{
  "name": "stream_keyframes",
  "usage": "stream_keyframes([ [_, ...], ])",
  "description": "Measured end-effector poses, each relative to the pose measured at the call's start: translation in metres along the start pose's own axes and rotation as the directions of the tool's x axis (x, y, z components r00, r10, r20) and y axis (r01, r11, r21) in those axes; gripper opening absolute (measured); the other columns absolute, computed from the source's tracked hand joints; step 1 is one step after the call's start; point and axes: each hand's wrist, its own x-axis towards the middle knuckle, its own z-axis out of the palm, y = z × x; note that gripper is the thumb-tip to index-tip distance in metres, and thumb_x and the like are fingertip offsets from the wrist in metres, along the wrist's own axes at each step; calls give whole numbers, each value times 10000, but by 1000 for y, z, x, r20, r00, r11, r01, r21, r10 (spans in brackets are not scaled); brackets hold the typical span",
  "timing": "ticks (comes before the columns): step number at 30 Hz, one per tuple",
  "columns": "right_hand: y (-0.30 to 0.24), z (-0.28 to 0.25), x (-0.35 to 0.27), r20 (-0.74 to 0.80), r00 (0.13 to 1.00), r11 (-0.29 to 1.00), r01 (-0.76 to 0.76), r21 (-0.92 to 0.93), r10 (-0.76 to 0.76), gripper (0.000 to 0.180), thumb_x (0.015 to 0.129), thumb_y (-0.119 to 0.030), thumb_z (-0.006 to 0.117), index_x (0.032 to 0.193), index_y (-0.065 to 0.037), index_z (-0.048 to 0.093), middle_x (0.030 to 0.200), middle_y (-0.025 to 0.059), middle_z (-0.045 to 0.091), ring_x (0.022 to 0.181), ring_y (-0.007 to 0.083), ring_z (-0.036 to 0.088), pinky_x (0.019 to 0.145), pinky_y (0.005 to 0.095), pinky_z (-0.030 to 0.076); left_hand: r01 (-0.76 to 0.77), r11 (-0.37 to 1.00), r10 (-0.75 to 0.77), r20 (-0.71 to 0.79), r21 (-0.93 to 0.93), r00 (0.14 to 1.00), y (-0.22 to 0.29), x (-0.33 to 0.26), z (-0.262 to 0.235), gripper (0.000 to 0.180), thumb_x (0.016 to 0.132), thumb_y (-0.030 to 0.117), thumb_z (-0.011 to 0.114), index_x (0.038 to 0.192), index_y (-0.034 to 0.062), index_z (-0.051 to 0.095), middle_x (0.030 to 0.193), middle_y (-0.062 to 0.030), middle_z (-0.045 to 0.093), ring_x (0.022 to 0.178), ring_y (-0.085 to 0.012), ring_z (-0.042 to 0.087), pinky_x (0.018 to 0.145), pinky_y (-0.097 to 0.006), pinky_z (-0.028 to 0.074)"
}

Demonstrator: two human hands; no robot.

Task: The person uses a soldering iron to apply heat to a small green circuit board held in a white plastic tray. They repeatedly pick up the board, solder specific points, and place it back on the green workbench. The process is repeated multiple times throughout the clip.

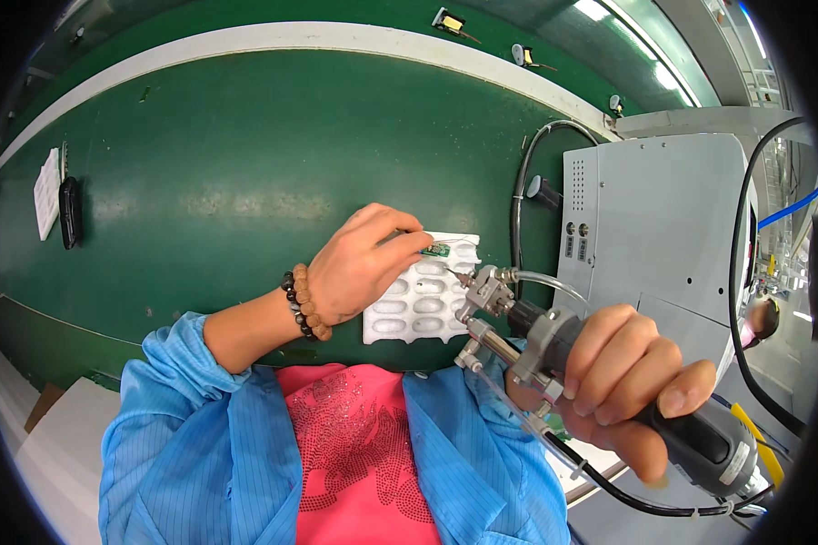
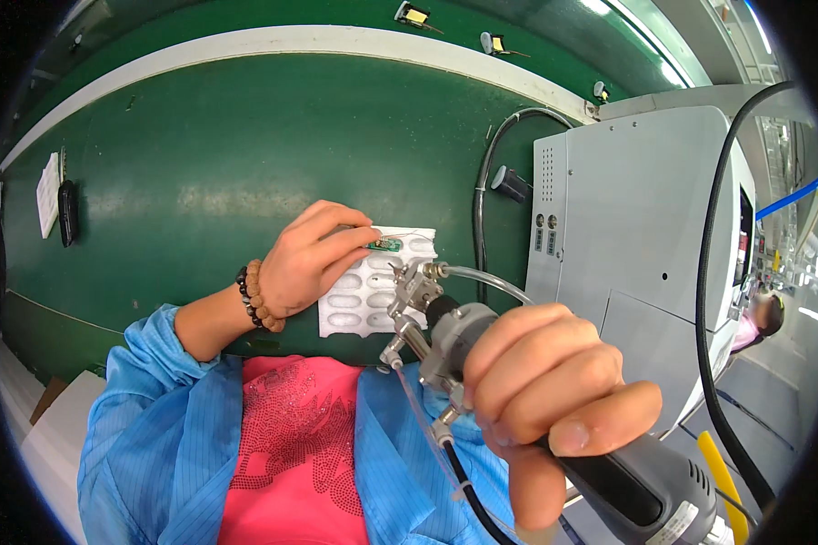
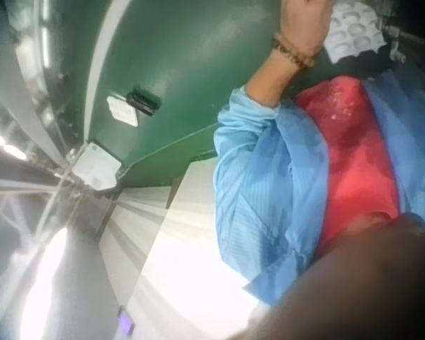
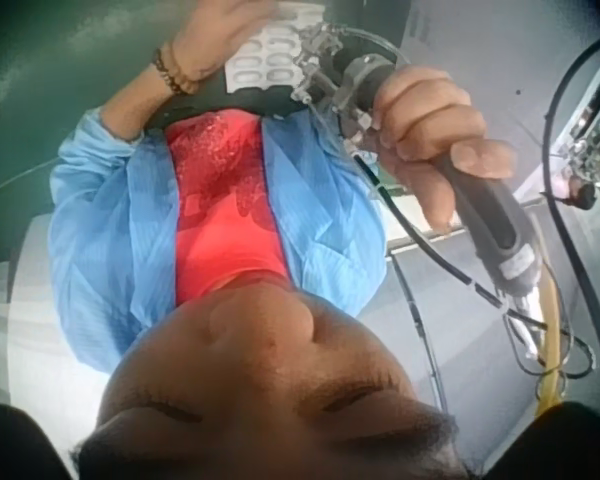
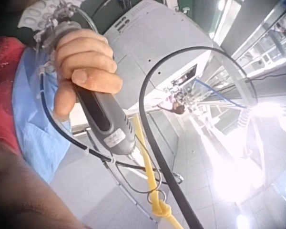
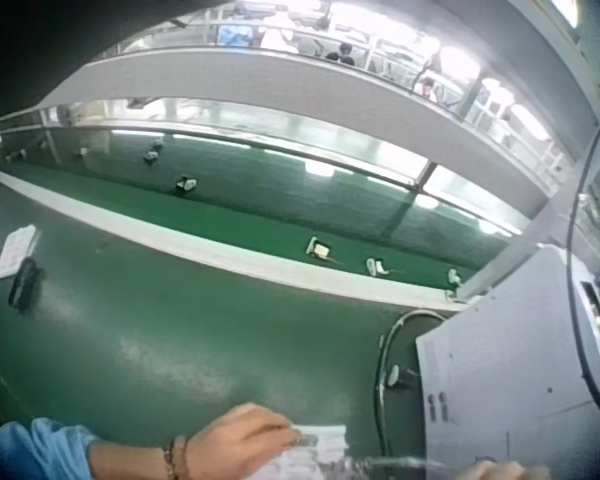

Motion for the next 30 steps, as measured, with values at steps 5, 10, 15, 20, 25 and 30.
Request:
stream_keyframes([
  [5,17,8,9,8,998,998,-55,-37,56,477,884,-448,695,1079,-66,485,655,-11,516,510,87,518,453,205,446,98,994,-101,-66,-44,993,-7,-5,0,329,726,87,807,1027,30,687,1016,-108,702,990,-295,653,858,-393,511],
  [10,34,16,12,-10,997,996,-76,-42,76,461,890,-443,684,1081,-72,488,654,-11,518,497,92,514,434,216,434,71,997,-74,-99,-29,992,-10,-8,-3,329,703,119,828,992,29,699,1006,-94,708,1005,-281,653,870,-389,509],
  [15,42,21,14,8,993,991,-120,-61,121,458,889,-447,686,1076,-79,488,655,-11,525,497,92,519,430,215,433,111,993,-114,-78,-37,990,-10,-8,-7,309,697,133,832,961,29,709,985,-83,710,987,-269,653,860,-387,502],
  [20,45,23,16,15,991,988,-135,-76,136,456,887,-442,692,1073,-79,487,654,-10,526,494,95,522,421,218,433,105,994,-107,-80,-38,991,-12,-7,-8,300,694,136,834,946,29,713,978,-78,711,980,-263,649,853,-383,498],
  [25,50,22,14,24,991,990,-131,-59,133,449,889,-432,698,1066,-79,486,655,-9,528,491,97,522,418,220,436,112,993,-114,-97,-23,989,-12,-8,-8,296,689,130,835,939,29,713,976,-77,710,980,-258,646,851,-379,500],
  [30,47,23,13,34,992,990,-120,-74,122,449,887,-428,703,1062,-79,479,655,-10,528,490,97,521,421,222,442,94,995,-97,-95,-35,991,-12,-9,-5,285,684,120,834,924,30,710,972,-74,707,975,-256,646,850,-379,502],
])
